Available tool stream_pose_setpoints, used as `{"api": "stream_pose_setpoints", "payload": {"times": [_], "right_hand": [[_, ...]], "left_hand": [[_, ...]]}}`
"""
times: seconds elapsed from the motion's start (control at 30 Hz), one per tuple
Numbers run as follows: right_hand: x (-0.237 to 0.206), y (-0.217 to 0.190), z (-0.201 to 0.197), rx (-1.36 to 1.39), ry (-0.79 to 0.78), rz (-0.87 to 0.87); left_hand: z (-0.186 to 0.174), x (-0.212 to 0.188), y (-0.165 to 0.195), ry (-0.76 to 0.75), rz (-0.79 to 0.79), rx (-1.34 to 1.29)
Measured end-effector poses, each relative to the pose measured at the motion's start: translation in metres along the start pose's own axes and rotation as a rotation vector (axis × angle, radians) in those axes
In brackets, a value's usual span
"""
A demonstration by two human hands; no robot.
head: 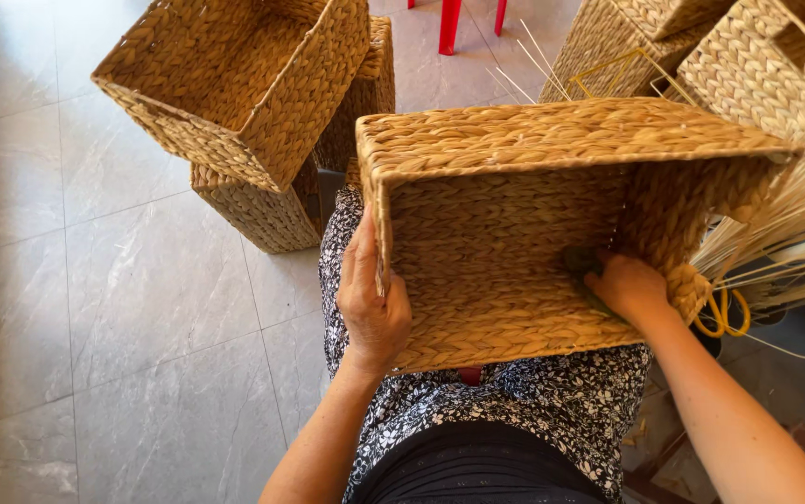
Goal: The person sits on a low stool and wipes a woven water-hyacinth storage basket with a green cloth, first cleaning the outer sides and rim, then reaching inside to wipe the interior walls and bottom, turning the basket to reach all surfaces.
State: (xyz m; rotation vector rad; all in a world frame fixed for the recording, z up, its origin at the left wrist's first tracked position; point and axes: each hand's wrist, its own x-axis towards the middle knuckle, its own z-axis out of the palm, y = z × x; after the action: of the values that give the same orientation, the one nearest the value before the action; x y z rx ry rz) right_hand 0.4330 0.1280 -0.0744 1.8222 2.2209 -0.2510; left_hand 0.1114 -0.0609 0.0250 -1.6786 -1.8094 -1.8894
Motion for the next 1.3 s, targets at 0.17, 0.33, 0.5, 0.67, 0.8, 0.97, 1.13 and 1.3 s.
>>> {"api": "stream_pose_setpoints", "payload": {"times": [0.17, 0.33, 0.5, 0.67, 0.8, 0.97, 1.13, 1.3], "right_hand": [[-0.007, -0.033, 0.009, 0.08, 0.053, -0.045], [-0.046, -0.124, -0.008, 0.172, -0.1, -0.259], [-0.089, -0.217, -0.01, 0.507, -0.063, -0.705], [-0.065, -0.196, 0.002, 0.386, -0.043, -0.588], [-0.028, -0.115, 0.003, 0.206, -0.083, -0.331], [-0.004, -0.014, -0.004, 0.007, -0.03, 0.0], [-0.009, -0.031, 0.003, -0.01, 0.022, 0.08], [-0.023, -0.094, 0.0, 0.059, -0.04, -0.212]], "left_hand": [[-0.001, 0.002, 0.001, -0.013, 0.001, 0.01], [-0.001, 0.001, 0.003, -0.01, -0.022, 0.018], [-0.001, 0.0, 0.003, 0.003, -0.048, 0.022], [0.0, -0.002, 0.0, 0.014, -0.009, 0.032], [0.001, -0.004, -0.003, 0.007, -0.003, 0.026], [0.0, -0.003, -0.004, -0.005, 0.014, 0.014], [0.0, 0.001, -0.003, -0.019, 0.021, 0.008], [0.0, 0.0, -0.002, 0.0, -0.038, 0.019]]}}
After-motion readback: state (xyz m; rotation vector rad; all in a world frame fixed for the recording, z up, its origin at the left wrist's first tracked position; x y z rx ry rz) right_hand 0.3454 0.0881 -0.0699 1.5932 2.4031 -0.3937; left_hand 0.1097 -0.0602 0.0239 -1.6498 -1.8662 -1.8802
